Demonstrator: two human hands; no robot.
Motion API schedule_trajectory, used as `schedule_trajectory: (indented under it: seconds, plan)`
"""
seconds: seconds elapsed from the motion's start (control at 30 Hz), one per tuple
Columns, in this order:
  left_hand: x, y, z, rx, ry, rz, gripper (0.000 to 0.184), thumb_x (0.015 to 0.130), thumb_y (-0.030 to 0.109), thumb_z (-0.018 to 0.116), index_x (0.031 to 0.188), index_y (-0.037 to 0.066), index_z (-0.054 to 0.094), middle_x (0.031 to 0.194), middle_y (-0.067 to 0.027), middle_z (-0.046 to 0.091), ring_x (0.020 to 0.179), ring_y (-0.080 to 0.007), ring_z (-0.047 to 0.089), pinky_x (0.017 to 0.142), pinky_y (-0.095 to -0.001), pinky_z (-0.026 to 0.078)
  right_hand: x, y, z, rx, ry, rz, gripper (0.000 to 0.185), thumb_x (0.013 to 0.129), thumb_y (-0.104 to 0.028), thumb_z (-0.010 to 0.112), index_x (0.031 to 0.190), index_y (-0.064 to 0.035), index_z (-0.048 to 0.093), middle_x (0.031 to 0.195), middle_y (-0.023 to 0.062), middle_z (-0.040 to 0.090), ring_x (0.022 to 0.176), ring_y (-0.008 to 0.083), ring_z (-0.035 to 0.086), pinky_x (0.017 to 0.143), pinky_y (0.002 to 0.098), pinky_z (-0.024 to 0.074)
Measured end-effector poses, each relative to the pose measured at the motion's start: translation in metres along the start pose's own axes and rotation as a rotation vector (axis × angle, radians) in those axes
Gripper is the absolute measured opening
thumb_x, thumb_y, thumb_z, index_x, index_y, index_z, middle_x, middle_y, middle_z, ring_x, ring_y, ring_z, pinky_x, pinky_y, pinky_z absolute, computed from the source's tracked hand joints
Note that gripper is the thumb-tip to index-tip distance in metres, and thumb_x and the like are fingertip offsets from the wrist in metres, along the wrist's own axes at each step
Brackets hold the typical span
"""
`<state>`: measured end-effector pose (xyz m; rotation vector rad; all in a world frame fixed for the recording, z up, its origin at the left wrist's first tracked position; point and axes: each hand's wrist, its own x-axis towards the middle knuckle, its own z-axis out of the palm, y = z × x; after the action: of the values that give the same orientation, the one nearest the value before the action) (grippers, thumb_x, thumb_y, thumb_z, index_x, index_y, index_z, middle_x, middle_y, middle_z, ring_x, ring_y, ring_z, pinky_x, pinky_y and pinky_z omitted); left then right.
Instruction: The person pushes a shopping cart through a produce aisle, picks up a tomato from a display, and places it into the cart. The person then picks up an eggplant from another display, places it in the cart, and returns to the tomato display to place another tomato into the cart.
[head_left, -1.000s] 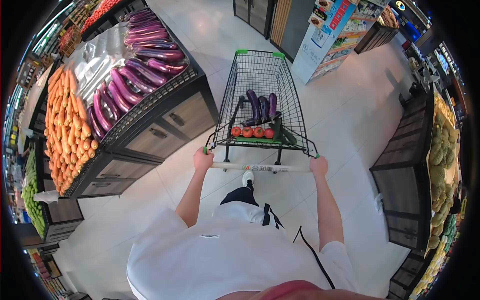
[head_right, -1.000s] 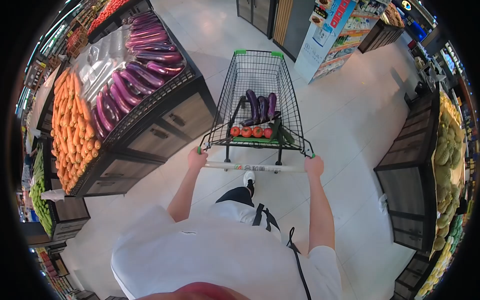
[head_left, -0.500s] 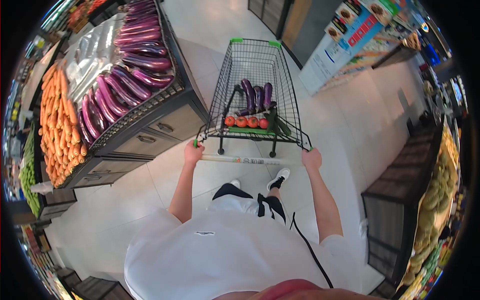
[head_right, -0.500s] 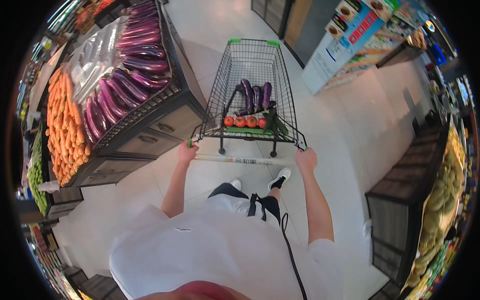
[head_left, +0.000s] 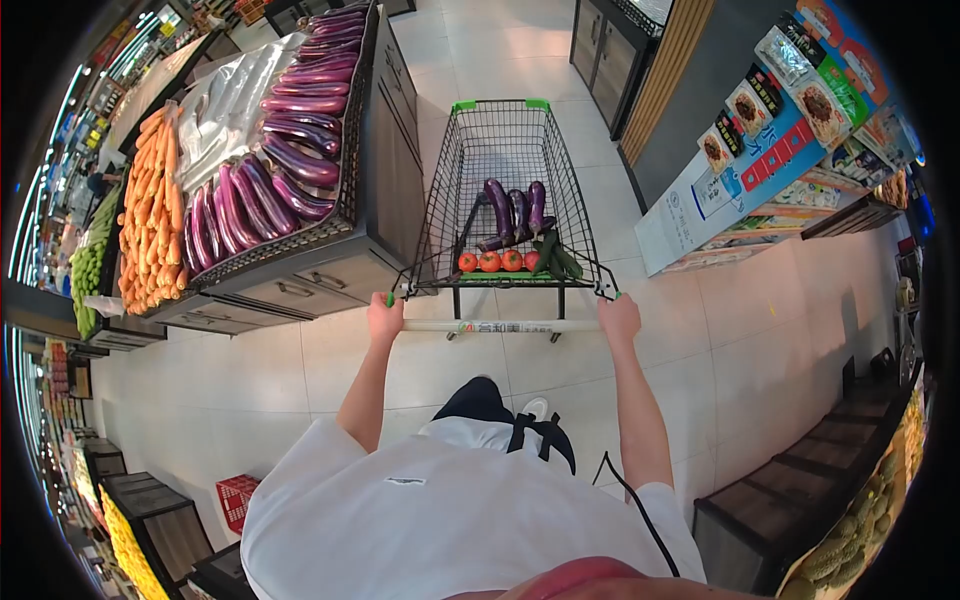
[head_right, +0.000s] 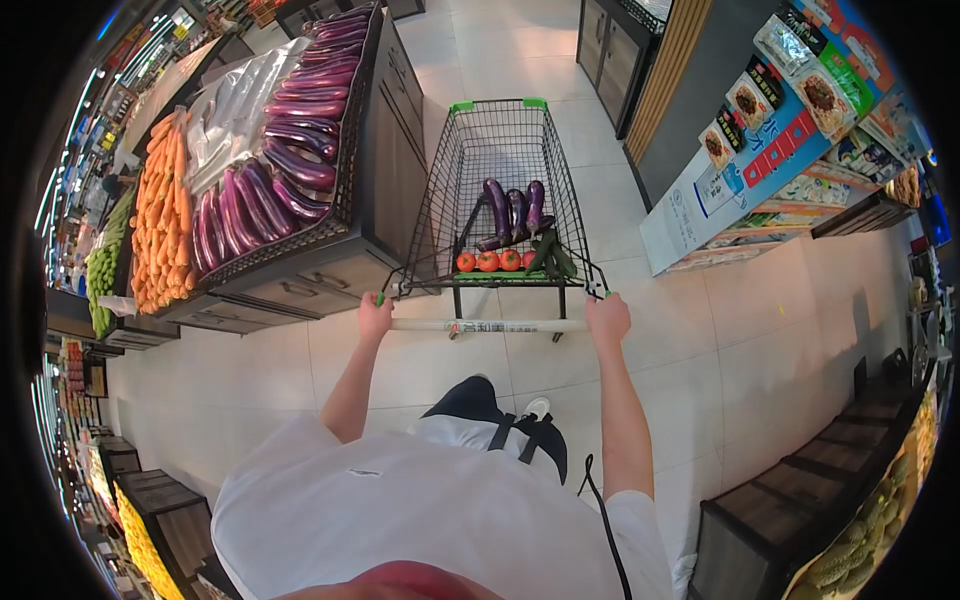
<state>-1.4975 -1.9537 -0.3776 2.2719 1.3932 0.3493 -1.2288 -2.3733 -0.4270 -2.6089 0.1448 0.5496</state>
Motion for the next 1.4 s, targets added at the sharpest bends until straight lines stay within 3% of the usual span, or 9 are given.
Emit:
schedule_trajectory:
  seconds: [0.37,0.43,0.53,0.7,0.83,0.97,1.13,1.2,1.4]
  plan:
    - [0.087,0.117,0.05,0.106,-0.071,-0.131,0.038,0.082,0.027,0.069,0.108,0.0,0.064,0.103,-0.0247,0.07,0.101,-0.0421,0.066,0.086,-0.0502,0.053,0.182,-0.099,-0.031,-0.132,-0.043,-0.13,0.044,0.083,-0.037,0.067,0.108,-0.0005,0.068,0.105,0.0231,0.072,0.101,0.0393,0.07,0.087,0.049,0.056]
    - [0.11,0.148,0.061,0.417,0.111,0.103,0.034,0.082,0.016,0.07,0.112,0.0,0.063,0.11,-0.0195,0.069,0.109,-0.0377,0.063,0.094,-0.0481,0.051,0.219,-0.127,-0.032,-0.132,-0.055,-0.152,0.044,0.083,-0.034,0.067,0.111,-0.0001,0.064,0.105,0.0228,0.072,0.101,0.0396,0.07,0.087,0.0495,0.0559]
    - [0.127,0.222,0.075,0.286,0.175,0.518,0.037,0.08,0.011,0.072,0.114,0.001,0.062,0.109,-0.0178,0.065,0.112,-0.0383,0.059,0.09,-0.0479,0.052,0.266,-0.15,-0.027,-0.126,-0.163,-0.288,0.042,0.084,-0.028,0.068,0.114,0.0003,0.059,0.104,0.0233,0.072,0.101,0.0409,0.069,0.086,0.0496,0.0556]
    - [0.152,0.323,0.167,0.015,-0.533,0.289,0.029,0.096,0.039,0.059,0.1,0.011,0.068,0.087,-0.0131,0.074,0.086,-0.0369,0.071,0.077,-0.0492,0.056,0.308,-0.2,-0.016,-0.121,-0.252,-0.373,0.042,0.084,-0.023,0.067,0.115,0.0019,0.053,0.104,0.0248,0.071,0.1,0.0432,0.068,0.087,0.0507,0.0545]
    - [0.192,0.339,0.196,0.498,-0.513,0.215,0.041,0.096,0.039,0.047,0.094,0.009,0.075,0.09,-0.0133,0.076,0.087,-0.0332,0.073,0.076,-0.0481,0.056,0.328,-0.231,-0.003,-0.115,-0.326,-0.482,0.047,0.085,-0.024,0.067,0.118,0.0039,0.048,0.101,0.0276,0.069,0.099,0.0454,0.067,0.086,0.0523,0.0533]
    - [0.258,0.337,0.188,0.5,-0.733,-0.008,0.038,0.089,0.036,0.05,0.092,0.009,0.078,0.093,-0.0156,0.076,0.091,-0.0348,0.073,0.08,-0.0481,0.056,0.346,-0.266,-0.01,-0.127,-0.588,-0.637,0.053,0.088,-0.03,0.068,0.118,0.0063,0.043,0.097,0.0307,0.068,0.093,0.047,0.068,0.081,0.0522,0.0538]
    - [0.278,0.351,0.189,0.689,-0.213,-0.16,0.028,0.087,0.031,0.057,0.087,0.01,0.075,0.082,-0.0138,0.075,0.084,-0.0303,0.073,0.091,-0.0445,0.047,0.367,-0.313,-0.015,-0.26,-1.088,-0.769,0.086,0.092,-0.05,0.063,0.124,0.023,0.03,0.094,0.0386,0.065,0.092,0.0502,0.068,0.08,0.052,0.0557]
    - [0.281,0.351,0.192,0.613,0.041,-0.166,0.019,0.087,0.026,0.06,0.084,0.011,0.071,0.075,-0.0125,0.072,0.078,-0.0295,0.071,0.094,-0.0442,0.044,0.388,-0.331,-0.025,-0.193,-1.21,-0.982,0.085,0.091,-0.055,0.064,0.118,0.0233,0.044,0.098,0.0408,0.065,0.097,0.0504,0.066,0.085,0.0508,0.0544]
    - [0.268,0.392,0.229,0.676,0.312,-0.194,0.012,0.088,0.021,0.061,0.085,0.01,0.068,0.072,-0.0106,0.07,0.074,-0.0291,0.069,0.116,-0.0477,0.032,0.526,-0.374,-0.016,-0.034,-1.457,-1.179,0.043,0.096,-0.036,0.068,0.122,-0.0034,0.061,0.089,0.0115,0.073,0.081,0.0259,0.071,0.072,0.0378,0.0547]
